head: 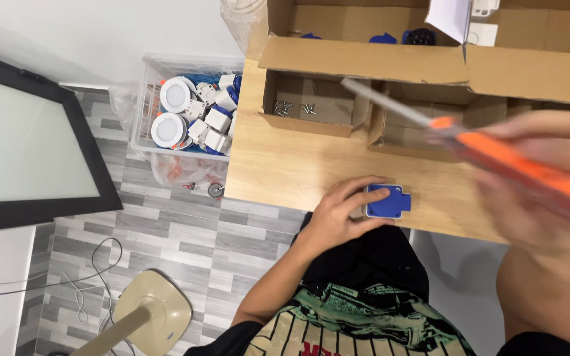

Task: The person uses a screwdriver to tighten screws on a blue and white electrical component. They then pick up a black component and a white plastic piece, placing them onto the blue component before continuing to tighten the screws.

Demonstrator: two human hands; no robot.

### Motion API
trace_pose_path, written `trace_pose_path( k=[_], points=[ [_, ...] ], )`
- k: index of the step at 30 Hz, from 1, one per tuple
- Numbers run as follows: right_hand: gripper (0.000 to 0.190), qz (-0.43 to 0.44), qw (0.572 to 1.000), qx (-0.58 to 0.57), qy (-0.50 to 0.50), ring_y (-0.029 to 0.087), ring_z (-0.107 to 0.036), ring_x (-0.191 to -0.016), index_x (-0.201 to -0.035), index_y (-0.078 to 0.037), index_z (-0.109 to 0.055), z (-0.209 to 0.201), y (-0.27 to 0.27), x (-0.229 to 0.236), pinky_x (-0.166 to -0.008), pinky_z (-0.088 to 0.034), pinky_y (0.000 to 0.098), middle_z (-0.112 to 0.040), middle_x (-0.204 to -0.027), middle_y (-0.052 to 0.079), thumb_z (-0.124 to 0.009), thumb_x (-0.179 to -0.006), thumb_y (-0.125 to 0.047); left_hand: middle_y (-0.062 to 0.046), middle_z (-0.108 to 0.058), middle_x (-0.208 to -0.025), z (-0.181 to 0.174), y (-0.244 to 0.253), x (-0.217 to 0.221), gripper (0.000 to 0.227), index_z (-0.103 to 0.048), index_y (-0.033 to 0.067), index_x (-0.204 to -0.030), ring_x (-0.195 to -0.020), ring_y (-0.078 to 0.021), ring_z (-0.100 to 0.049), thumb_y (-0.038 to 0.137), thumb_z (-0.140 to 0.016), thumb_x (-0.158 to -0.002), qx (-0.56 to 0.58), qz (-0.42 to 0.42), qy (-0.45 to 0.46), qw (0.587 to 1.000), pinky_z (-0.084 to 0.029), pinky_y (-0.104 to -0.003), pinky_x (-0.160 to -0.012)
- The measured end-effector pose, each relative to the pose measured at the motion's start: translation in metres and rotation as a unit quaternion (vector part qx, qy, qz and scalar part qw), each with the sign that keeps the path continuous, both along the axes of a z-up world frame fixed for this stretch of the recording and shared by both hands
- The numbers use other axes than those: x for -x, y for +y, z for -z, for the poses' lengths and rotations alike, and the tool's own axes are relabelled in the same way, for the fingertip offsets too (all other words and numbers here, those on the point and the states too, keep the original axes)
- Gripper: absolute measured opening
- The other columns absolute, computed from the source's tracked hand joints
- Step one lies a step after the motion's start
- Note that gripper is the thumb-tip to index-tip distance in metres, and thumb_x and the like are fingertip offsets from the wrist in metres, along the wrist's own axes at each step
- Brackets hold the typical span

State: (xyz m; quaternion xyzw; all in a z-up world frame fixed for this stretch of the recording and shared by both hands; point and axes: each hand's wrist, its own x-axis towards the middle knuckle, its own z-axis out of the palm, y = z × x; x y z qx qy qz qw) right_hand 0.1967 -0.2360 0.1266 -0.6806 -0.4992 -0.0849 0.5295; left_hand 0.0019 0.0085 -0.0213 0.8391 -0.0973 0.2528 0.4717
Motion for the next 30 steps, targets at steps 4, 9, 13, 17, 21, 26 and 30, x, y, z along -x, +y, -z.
trace_pose_path(
  k=[4,9,13,17,21,26,30],
  points=[
    [0.035,-0.024,1.0,-0.009,0.006,0.046,-0.08,-0.113,-0.119,0.011,-0.059,0.002,0.087,0.022,-0.094,-0.071,0.0461,-0.071,-0.122,0.037,-0.085,-0.097,0.011,-0.015,-0.066,-0.151,-0.002,0.002,-0.001,0.059,-0.063,0.0159,-0.144,-0.134,-0.0312,-0.073,0.037,-0.09,-0.096,-0.005,-0.004,-0.006,1.0,-0.064,-0.047,-0.112],
    [0.023,0.035,0.994,0.096,0.039,0.036,-0.078,-0.128,-0.124,0.008,-0.067,0.015,0.128,0.022,-0.11,-0.06,0.0367,-0.077,-0.132,0.026,-0.082,-0.107,0.005,-0.015,-0.065,-0.152,-0.017,0.005,-0.004,0.054,-0.063,0.0136,-0.144,-0.138,-0.0317,-0.071,0.033,-0.086,-0.1,0.005,0.002,-0.006,1.0,-0.063,-0.047,-0.116],
    [0.028,0.023,0.992,0.111,-0.054,0.038,-0.078,-0.125,-0.131,0.007,-0.057,0.03,0.145,0.01,-0.1,-0.061,0.0372,-0.076,-0.137,0.028,-0.077,-0.111,0.004,-0.017,-0.062,-0.155,-0.018,0.006,-0.005,0.056,-0.061,0.0149,-0.148,-0.14,-0.0319,-0.069,0.03,-0.087,-0.101,0.007,-0.002,-0.003,1.0,-0.063,-0.047,-0.12],
    [0.03,-0.002,0.992,0.1,-0.07,0.043,-0.076,-0.126,-0.133,0.012,-0.053,0.034,0.149,0.008,-0.104,-0.063,0.0419,-0.072,-0.138,0.033,-0.074,-0.112,0.008,-0.017,-0.059,-0.154,-0.02,0.006,-0.006,0.057,-0.059,0.0186,-0.152,-0.139,-0.0316,-0.068,0.03,-0.086,-0.103,0.004,-0.016,0.004,1.0,-0.061,-0.047,-0.122],
    [0.027,-0.003,0.993,0.096,-0.063,0.041,-0.076,-0.125,-0.13,0.011,-0.054,0.032,0.147,0.011,-0.104,-0.063,0.0402,-0.072,-0.137,0.033,-0.073,-0.112,0.012,-0.017,-0.056,-0.154,-0.02,0.004,-0.006,0.061,-0.058,0.0192,-0.153,-0.141,-0.0341,-0.065,0.029,-0.088,-0.101,0.01,-0.021,0.017,1.0,-0.062,-0.047,-0.121],
    [0.03,0.08,0.993,0.084,-0.002,0.037,-0.077,-0.13,-0.133,0.007,-0.057,0.033,0.122,0.026,-0.106,-0.059,0.0378,-0.077,-0.138,0.026,-0.079,-0.113,0.004,-0.015,-0.057,-0.149,-0.019,0.001,-0.003,0.068,-0.058,0.016,-0.153,-0.139,-0.0311,-0.064,0.044,-0.085,-0.097,0.02,-0.046,0.025,0.998,-0.06,-0.047,-0.124],
    [0.035,0.043,0.998,-0.024,0.025,0.053,-0.075,-0.123,-0.13,0.011,-0.043,0.027,0.094,0.047,-0.107,-0.064,0.0509,-0.067,-0.133,0.046,-0.071,-0.11,0.018,-0.012,-0.055,-0.154,-0.008,0.002,-0.002,0.076,-0.053,0.0127,-0.154,-0.145,-0.0299,-0.059,0.044,-0.085,-0.093,0.11,-0.021,0.018,0.994,-0.053,-0.053,-0.133]
  ],
)
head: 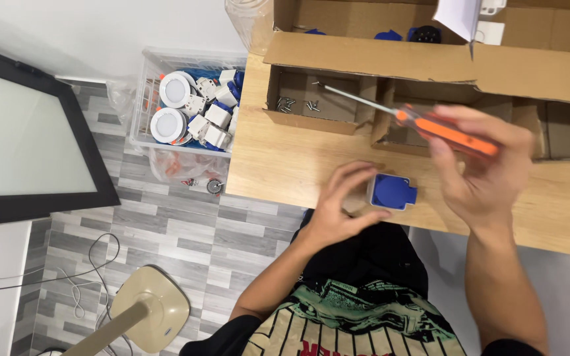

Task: The person uses a screwdriver to tighten screws on a blue and white electrical component. They then pick up a black component and a white plastic piece, placing them onto the blue component before continuing to tighten the screws.

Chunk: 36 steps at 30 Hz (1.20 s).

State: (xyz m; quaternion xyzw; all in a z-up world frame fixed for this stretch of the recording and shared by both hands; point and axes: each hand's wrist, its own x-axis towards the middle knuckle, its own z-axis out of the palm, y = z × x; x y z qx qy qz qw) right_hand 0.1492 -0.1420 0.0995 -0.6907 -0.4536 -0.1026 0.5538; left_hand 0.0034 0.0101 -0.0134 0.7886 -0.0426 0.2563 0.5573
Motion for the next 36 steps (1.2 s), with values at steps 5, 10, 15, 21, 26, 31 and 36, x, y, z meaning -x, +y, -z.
trace_pose_path(
  k=[5,10,15,21,26,31,36],
  points=[
    [0.036,0.059,0.988,-0.094,0.11,0.056,-0.072,-0.105,-0.132,0.002,-0.032,0.006,-0.052,0.034,-0.095,-0.069,0.0595,-0.059,-0.13,0.048,-0.062,-0.113,0.002,-0.018,-0.063,-0.142,-0.021,0.004,0.012,0.041,-0.06,0.0053,-0.139,-0.135,-0.0309,-0.067,0.027,-0.074,-0.108,0.213,-0.035,-0.04,0.976,-0.062,-0.038,-0.114],
    [0.039,0.101,0.966,-0.157,0.177,0.051,-0.069,-0.106,-0.135,-0.005,-0.033,0.032,-0.102,0.059,-0.095,-0.07,0.0652,-0.057,-0.128,0.041,-0.064,-0.111,-0.001,-0.019,-0.063,-0.144,-0.023,0.012,0.012,0.032,-0.058,0.0021,-0.139,-0.13,-0.0297,-0.069,0.01,-0.068,-0.11,0.253,-0.049,-0.084,0.963,-0.063,-0.034,-0.11],
    [0.041,0.111,0.957,-0.152,0.223,0.051,-0.068,-0.094,-0.135,-0.004,-0.031,0.06,-0.142,0.07,-0.089,-0.07,0.0649,-0.058,-0.127,0.04,-0.062,-0.109,-0.003,-0.02,-0.063,-0.149,-0.028,0.007,0.02,0.041,-0.054,0.0017,-0.147,-0.13,-0.0266,-0.07,0.011,-0.07,-0.111,0.273,-0.047,-0.032,0.96,-0.061,-0.032,-0.112],
    [0.041,0.101,0.951,-0.139,0.256,0.042,-0.069,-0.112,-0.135,-0.005,-0.035,0.089,-0.168,0.068,-0.087,-0.072,0.0609,-0.058,-0.121,0.031,-0.063,-0.105,-0.004,-0.018,-0.076,-0.125,-0.013,0.003,0.024,0.031,-0.064,-0.0013,-0.137,-0.119,-0.0255,-0.077,-0.001,-0.071,-0.107,0.287,-0.019,0.015,0.957,-0.063,-0.031,-0.11],
    [0.038,0.085,0.947,-0.124,0.285,0.051,-0.072,-0.091,-0.133,-0.006,-0.034,0.092,-0.175,0.062,-0.088,-0.071,0.0627,-0.061,-0.126,0.033,-0.06,-0.106,-0.004,-0.015,-0.077,-0.113,-0.005,0.002,0.02,0.016,-0.07,0.0027,-0.117,-0.108,-0.0228,-0.077,-0.002,-0.076,-0.103,0.274,-0.028,0.011,0.961,-0.065,-0.03,-0.1],
    [0.042,0.075,0.939,-0.143,0.304,0.043,-0.067,-0.112,-0.139,-0.006,-0.035,0.111,-0.194,0.048,-0.094,-0.072,0.0712,-0.058,-0.127,0.038,-0.06,-0.106,-0.007,-0.015,-0.079,-0.111,-0.015,0.001,0.009,0.018,-0.071,0.0038,-0.118,-0.107,-0.0261,-0.078,-0.002,-0.076,-0.103,0.253,-0.004,0.001,0.967,-0.065,-0.034,-0.099],
    [0.047,0.12,0.932,-0.141,0.312,0.04,-0.07,-0.113,-0.141,-0.01,-0.042,0.139,-0.224,0.033,-0.088,-0.067,0.0508,-0.063,-0.123,0.033,-0.068,-0.103,-0.018,-0.013,-0.079,-0.115,-0.019,0.0,-0.004,0.02,-0.072,0.0051,-0.121,-0.113,-0.0275,-0.079,-0.001,-0.078,-0.102,0.245,0.025,-0.023,0.969,-0.068,-0.042,-0.109]
  ],
)
